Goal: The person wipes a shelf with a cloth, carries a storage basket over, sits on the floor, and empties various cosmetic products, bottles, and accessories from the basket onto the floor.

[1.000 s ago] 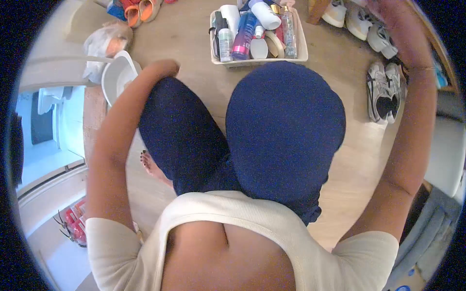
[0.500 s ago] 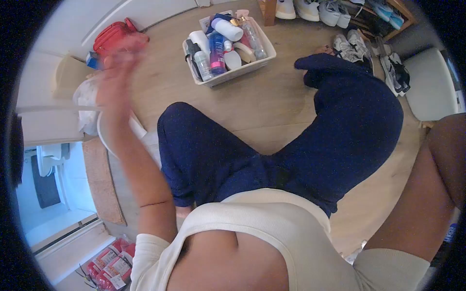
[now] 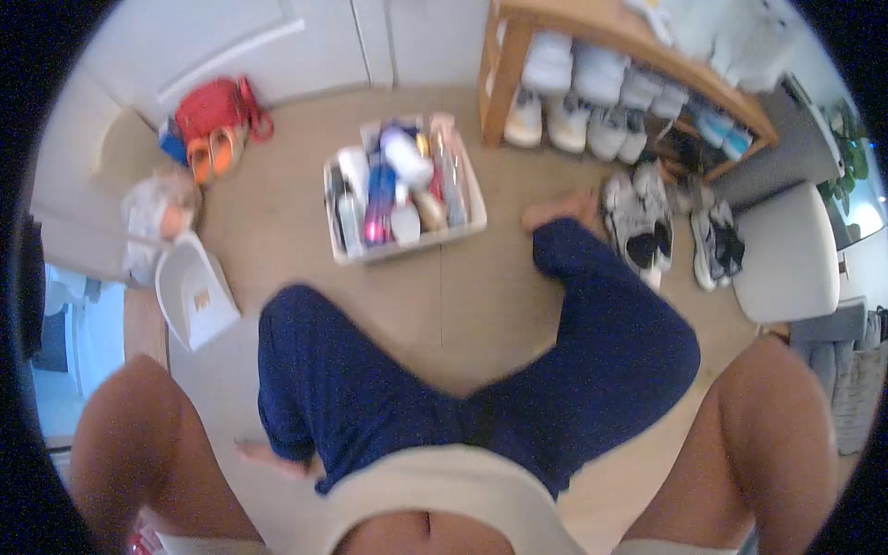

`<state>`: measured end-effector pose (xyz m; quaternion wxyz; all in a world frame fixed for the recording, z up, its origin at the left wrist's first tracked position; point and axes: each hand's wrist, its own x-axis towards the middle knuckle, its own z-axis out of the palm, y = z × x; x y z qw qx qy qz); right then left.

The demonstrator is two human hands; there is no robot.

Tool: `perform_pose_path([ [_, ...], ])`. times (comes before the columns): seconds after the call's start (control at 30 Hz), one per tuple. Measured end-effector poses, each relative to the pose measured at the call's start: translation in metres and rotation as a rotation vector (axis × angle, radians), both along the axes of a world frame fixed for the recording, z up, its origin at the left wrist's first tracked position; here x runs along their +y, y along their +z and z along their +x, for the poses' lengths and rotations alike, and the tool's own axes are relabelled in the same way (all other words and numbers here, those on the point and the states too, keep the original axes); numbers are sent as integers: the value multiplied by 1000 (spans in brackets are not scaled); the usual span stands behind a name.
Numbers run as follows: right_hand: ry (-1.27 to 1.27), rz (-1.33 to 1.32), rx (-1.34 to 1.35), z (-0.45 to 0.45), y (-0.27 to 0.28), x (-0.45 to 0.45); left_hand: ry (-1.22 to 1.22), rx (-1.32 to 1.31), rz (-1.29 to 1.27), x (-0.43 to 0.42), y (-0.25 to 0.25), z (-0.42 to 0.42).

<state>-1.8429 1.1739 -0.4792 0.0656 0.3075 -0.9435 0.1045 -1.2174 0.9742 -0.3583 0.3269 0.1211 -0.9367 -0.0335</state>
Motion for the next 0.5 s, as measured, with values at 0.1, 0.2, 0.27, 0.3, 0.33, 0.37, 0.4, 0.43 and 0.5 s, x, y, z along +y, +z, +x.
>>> perform_pose_path([
  [0.1,-95,-11,-58,-13,-26,6,53,-35,-25,-7,-6,-8],
  [0.2,-149,13,-107,-25,-56,2,116,-45,-3,-19,-10,-22],
  [0.27,-185,30,-119,-29,-76,0,173,-14,6,-26,-13,-28],
  [0.3,-203,25,-112,-28,-85,-1,201,8,4,-29,-15,-31],
  [0.33,-229,20,-99,-26,-96,-4,243,41,5,-34,-16,-33],
  [0.37,-248,14,-79,-23,-106,-6,277,69,16,-37,-20,-34],
  [0.4,-251,-3,-46,-13,-118,-14,345,113,24,-40,-22,-34],
  [0.43,-240,-42,-6,5,-125,-30,442,176,26,-45,-27,-34],
  [0.5,-123,-207,56,46,-140,-72,793,299,0,-52,-34,-33],
])
